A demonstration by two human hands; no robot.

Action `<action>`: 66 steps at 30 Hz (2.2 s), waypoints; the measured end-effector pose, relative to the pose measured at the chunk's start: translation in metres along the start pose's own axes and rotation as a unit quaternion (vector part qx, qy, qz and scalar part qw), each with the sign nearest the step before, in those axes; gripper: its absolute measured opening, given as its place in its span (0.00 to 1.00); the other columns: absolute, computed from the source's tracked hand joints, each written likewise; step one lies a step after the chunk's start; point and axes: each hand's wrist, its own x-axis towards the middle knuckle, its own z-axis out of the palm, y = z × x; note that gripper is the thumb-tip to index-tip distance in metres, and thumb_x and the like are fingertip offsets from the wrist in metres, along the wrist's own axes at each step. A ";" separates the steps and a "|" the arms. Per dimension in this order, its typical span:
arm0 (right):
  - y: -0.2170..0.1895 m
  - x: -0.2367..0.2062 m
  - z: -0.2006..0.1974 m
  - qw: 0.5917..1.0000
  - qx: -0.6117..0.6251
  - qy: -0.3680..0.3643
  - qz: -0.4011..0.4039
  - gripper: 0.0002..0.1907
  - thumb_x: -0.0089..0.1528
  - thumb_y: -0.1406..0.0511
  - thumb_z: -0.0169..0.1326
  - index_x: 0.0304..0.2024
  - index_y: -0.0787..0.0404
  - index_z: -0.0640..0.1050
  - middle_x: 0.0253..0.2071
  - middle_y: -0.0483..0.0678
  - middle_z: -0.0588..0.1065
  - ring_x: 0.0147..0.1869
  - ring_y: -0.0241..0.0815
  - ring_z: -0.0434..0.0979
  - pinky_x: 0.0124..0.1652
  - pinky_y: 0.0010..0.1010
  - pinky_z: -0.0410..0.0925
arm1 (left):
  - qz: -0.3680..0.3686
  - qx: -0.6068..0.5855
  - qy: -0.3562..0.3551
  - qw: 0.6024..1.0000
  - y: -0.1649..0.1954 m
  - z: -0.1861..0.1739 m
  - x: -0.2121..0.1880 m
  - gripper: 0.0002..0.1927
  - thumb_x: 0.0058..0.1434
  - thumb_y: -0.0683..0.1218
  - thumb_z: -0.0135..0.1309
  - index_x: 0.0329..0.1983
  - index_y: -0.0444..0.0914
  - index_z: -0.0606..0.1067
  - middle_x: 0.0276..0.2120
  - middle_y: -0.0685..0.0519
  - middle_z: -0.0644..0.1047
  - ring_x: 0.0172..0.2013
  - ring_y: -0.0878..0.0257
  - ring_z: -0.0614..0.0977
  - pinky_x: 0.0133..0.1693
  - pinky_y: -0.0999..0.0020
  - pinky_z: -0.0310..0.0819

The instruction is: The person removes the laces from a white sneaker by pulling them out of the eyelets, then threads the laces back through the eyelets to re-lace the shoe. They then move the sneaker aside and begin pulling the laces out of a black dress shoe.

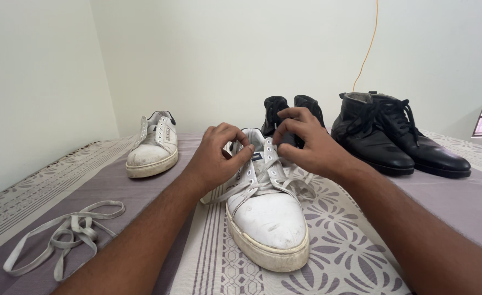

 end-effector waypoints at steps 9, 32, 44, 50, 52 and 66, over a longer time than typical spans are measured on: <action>-0.025 -0.004 0.004 0.994 0.021 -0.103 0.001 0.14 0.50 0.55 0.60 0.35 0.53 0.85 0.74 0.50 0.53 0.78 0.61 0.47 0.64 0.65 0.55 | 0.019 -0.006 0.008 1.000 -0.004 0.002 0.000 0.09 0.61 0.49 0.57 0.39 0.40 0.76 0.44 0.52 0.75 0.54 0.58 0.72 0.41 0.69 0.85; -0.033 -0.006 0.004 0.988 0.068 -0.136 0.010 0.13 0.52 0.55 0.62 0.27 0.57 0.85 0.75 0.47 0.56 0.80 0.55 0.46 0.67 0.62 0.54 | 0.000 -0.013 0.003 1.000 -0.001 0.004 0.000 0.10 0.61 0.50 0.57 0.40 0.40 0.77 0.45 0.52 0.75 0.55 0.58 0.72 0.42 0.67 0.85; -0.028 -0.004 -0.001 0.993 0.058 -0.094 0.038 0.11 0.51 0.57 0.62 0.26 0.57 0.81 0.73 0.44 0.60 0.79 0.52 0.53 0.67 0.58 0.55 | 0.007 -0.008 0.014 1.000 -0.001 0.004 -0.001 0.10 0.60 0.50 0.59 0.39 0.40 0.78 0.45 0.52 0.75 0.54 0.58 0.71 0.41 0.67 0.84; -0.012 -0.004 -0.002 0.996 0.060 -0.057 0.026 0.08 0.51 0.60 0.61 0.26 0.58 0.79 0.70 0.46 0.63 0.78 0.51 0.55 0.67 0.53 0.56 | 0.009 -0.016 0.020 1.000 0.001 0.004 -0.002 0.10 0.59 0.50 0.59 0.39 0.40 0.78 0.45 0.52 0.75 0.54 0.58 0.72 0.40 0.67 0.84; -0.007 -0.004 -0.003 0.996 0.065 -0.046 0.032 0.08 0.51 0.61 0.60 0.26 0.58 0.79 0.70 0.47 0.63 0.78 0.50 0.55 0.67 0.52 0.56 | 0.004 -0.011 0.013 1.000 0.001 0.004 -0.001 0.10 0.59 0.50 0.59 0.39 0.40 0.78 0.45 0.52 0.75 0.54 0.58 0.72 0.41 0.68 0.84; 0.022 -0.005 -0.002 0.985 0.107 -0.026 0.135 0.10 0.51 0.62 0.57 0.23 0.63 0.76 0.67 0.44 0.68 0.57 0.46 0.76 0.52 0.39 0.70 | 0.002 -0.002 0.010 1.000 0.000 0.005 -0.001 0.11 0.59 0.50 0.58 0.40 0.40 0.78 0.46 0.52 0.75 0.55 0.58 0.71 0.42 0.67 0.84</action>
